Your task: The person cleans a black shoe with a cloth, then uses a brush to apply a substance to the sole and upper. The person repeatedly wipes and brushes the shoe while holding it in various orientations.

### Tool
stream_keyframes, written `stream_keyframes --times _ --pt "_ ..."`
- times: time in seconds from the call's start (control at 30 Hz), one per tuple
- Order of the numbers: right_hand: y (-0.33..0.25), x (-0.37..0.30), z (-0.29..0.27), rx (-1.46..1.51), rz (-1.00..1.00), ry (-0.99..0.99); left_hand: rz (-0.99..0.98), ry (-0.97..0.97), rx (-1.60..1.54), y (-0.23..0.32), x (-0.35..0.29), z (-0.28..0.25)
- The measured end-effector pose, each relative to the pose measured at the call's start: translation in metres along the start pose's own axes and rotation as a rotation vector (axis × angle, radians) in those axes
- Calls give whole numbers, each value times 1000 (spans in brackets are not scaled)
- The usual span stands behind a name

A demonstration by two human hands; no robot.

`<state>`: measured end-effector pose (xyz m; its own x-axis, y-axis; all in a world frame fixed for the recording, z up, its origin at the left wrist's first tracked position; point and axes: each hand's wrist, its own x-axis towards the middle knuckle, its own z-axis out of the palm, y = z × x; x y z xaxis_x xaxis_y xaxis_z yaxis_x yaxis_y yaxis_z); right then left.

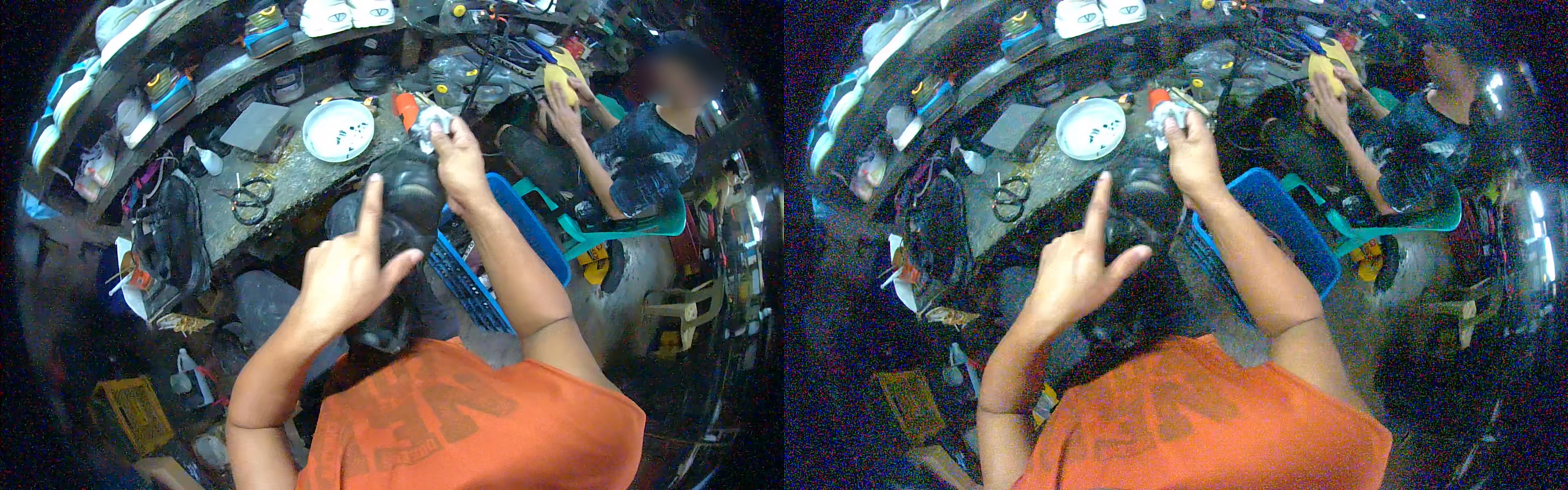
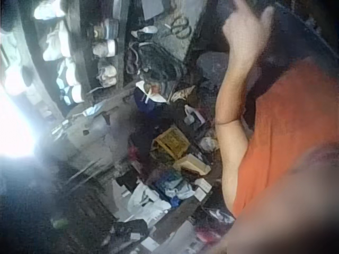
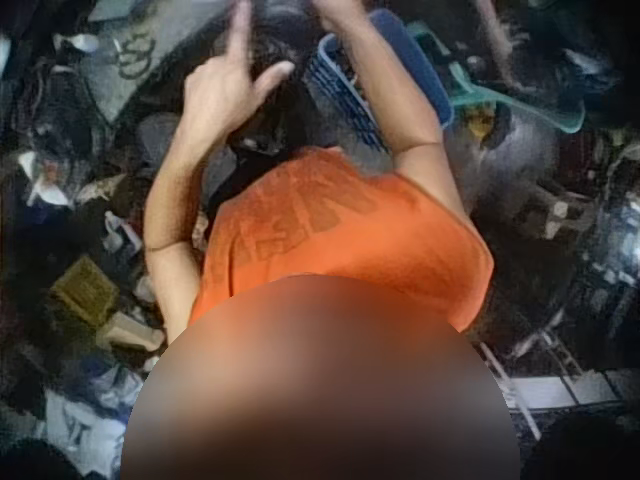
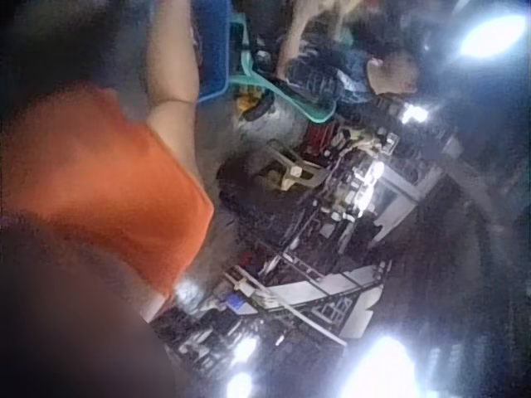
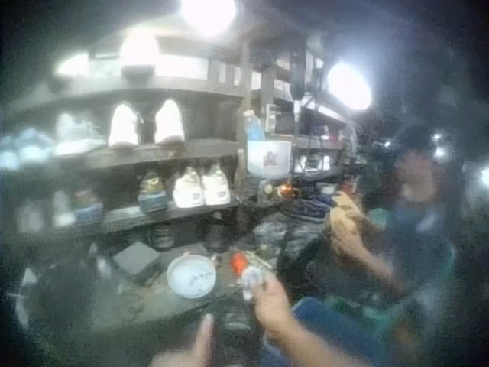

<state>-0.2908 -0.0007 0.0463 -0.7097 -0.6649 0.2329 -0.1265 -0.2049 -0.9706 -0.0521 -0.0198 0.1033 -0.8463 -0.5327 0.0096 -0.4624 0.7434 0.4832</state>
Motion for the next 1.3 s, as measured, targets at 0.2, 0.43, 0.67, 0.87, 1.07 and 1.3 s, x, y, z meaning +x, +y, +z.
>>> stream_keyframes --times 0.2,0.43,0.67,0.87,1.07,1.3 --pt "-1 -18 24 8 -76 -56 -72 190 -871 -69 38 4" --pt "5 30 -14 38 158 68 -28 130 -1127 -67 36 21" --pt "67 7 -75 -79 341 58 -163 314 -1057 -87 15 21" --pt "84 17 -35 -344 60 51 -223 198 -1373 -100 9 30" --pt "81 90 6 -642 -74 117 -192 210 -1182 -89 8 25" --pt "54 97 45 -672 -179 -50 -186 214 -1103 -100 11 32"
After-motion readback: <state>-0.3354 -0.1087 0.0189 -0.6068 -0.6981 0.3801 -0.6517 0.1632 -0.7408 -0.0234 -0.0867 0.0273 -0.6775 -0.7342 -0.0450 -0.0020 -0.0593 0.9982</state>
